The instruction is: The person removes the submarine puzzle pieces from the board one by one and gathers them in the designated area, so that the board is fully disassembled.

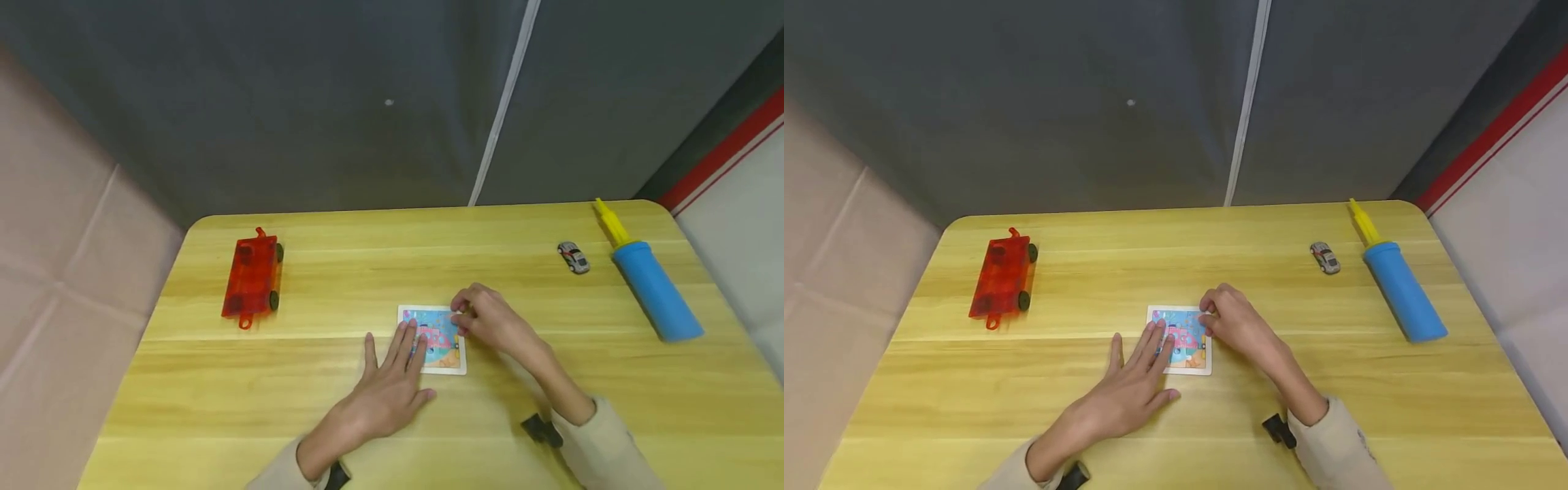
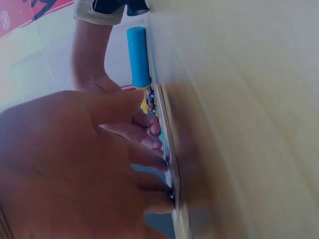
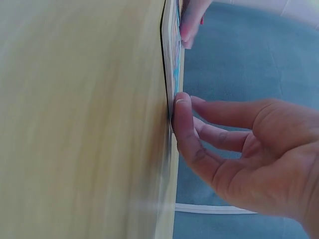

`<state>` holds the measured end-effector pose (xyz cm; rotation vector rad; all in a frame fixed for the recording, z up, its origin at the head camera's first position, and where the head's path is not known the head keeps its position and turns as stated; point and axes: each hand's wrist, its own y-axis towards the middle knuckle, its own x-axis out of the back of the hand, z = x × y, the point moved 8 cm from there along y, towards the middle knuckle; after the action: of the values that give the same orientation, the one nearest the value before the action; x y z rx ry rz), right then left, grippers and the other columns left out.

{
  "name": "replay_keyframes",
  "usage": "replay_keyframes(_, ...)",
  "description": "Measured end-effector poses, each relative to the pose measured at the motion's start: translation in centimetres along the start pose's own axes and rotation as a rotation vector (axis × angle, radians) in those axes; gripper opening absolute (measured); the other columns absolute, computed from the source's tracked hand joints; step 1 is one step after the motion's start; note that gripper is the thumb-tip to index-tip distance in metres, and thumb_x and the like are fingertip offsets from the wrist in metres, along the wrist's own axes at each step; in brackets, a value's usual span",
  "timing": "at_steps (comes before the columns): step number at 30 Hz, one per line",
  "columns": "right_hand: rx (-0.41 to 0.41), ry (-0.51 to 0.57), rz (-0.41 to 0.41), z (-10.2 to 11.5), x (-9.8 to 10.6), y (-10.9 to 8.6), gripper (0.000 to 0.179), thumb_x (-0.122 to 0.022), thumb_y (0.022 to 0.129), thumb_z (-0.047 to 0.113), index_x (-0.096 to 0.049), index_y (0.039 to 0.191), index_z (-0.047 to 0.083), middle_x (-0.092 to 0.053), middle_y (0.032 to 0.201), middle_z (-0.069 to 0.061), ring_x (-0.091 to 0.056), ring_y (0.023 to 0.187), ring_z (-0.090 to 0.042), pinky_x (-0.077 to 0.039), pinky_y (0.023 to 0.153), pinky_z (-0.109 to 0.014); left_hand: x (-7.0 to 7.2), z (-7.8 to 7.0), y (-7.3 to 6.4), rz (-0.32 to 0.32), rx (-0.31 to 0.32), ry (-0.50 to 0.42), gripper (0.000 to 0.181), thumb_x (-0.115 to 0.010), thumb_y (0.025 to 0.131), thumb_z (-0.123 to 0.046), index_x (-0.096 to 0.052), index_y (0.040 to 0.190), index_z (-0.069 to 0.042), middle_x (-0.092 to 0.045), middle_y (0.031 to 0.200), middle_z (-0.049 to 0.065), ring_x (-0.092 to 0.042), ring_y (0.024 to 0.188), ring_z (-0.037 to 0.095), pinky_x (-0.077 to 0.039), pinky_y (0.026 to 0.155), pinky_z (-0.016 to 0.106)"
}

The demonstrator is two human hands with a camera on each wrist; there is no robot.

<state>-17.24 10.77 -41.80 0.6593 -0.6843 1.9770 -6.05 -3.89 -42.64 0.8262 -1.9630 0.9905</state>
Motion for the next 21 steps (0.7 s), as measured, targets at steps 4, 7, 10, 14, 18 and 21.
replay_keyframes(4, -0.018, -0.019, -0.004, 0.0, -0.1, 0.2, 0.006, -0.071, 0.104, -0.002, -0.071, 0.107, -0.008, -0.062, 0.1, -0.015, -0.067, 0.076, -0.014, -0.055, 0.067, -0.026, -0.2, -0.1, 0.3, 0.023, 0.011, 0.003, 0.076, -0.049, 0.118, -0.038, -0.017, 0.174, 0.002, 0.008, 0.183, 0.023, 0.008, 0.171, 0.037, -0.001, 0.132, 0.075)
replay_keyframes(7, -0.017, -0.073, -0.011, 0.2, -0.2, 0.4, 0.005, -0.072, 0.103, -0.001, -0.071, 0.104, -0.006, -0.062, 0.099, -0.014, -0.062, 0.079, -0.018, -0.054, 0.07, -0.028, -0.3, -0.3, 0.4, 0.02, 0.004, 0.046, 0.074, -0.048, 0.118, -0.035, -0.018, 0.173, 0.004, 0.007, 0.182, 0.027, 0.006, 0.171, 0.041, -0.007, 0.136, 0.066)
replay_keyframes(10, -0.026, -0.111, -0.016, 0.3, -0.3, 0.6, 0.005, -0.074, 0.102, -0.001, -0.071, 0.103, -0.005, -0.062, 0.098, -0.013, -0.058, 0.083, -0.021, -0.054, 0.073, -0.031, -0.2, -0.7, 0.4, 0.009, -0.004, 0.097, 0.074, -0.049, 0.118, -0.034, -0.019, 0.172, 0.006, 0.004, 0.181, 0.031, 0.003, 0.17, 0.044, -0.013, 0.137, 0.059)
replay_keyframes(14, -0.042, -0.127, -0.021, 0.3, -0.4, 0.8, 0.006, -0.075, 0.102, -0.001, -0.07, 0.103, -0.005, -0.061, 0.098, -0.013, -0.058, 0.084, -0.023, -0.054, 0.074, -0.032, -0.1, -1.0, 0.5, -0.005, -0.001, 0.156, 0.073, -0.05, 0.117, -0.034, -0.023, 0.171, 0.007, -0.001, 0.18, 0.034, -0.002, 0.17, 0.046, -0.018, 0.136, 0.057)
replay_keyframes(18, -0.06, -0.129, -0.027, 0.1, -0.6, 0.8, 0.007, -0.074, 0.102, -0.001, -0.069, 0.104, -0.005, -0.061, 0.098, -0.014, -0.058, 0.085, -0.023, -0.054, 0.074, -0.032, -0.1, -1.2, 0.7, -0.019, -0.001, 0.208, 0.072, -0.051, 0.117, -0.035, -0.027, 0.17, 0.007, -0.005, 0.179, 0.036, -0.005, 0.169, 0.047, -0.022, 0.135, 0.057)
replay_keyframes(21, -0.066, -0.126, -0.038, 0.0, -0.6, 0.8, 0.005, -0.073, 0.102, -0.002, -0.069, 0.105, -0.005, -0.062, 0.098, -0.014, -0.059, 0.085, -0.022, -0.055, 0.073, -0.031, -0.2, -1.4, 0.7, -0.029, -0.003, 0.24, 0.071, -0.052, 0.117, -0.035, -0.029, 0.169, 0.007, -0.007, 0.178, 0.037, -0.007, 0.169, 0.048, -0.024, 0.135, 0.057)
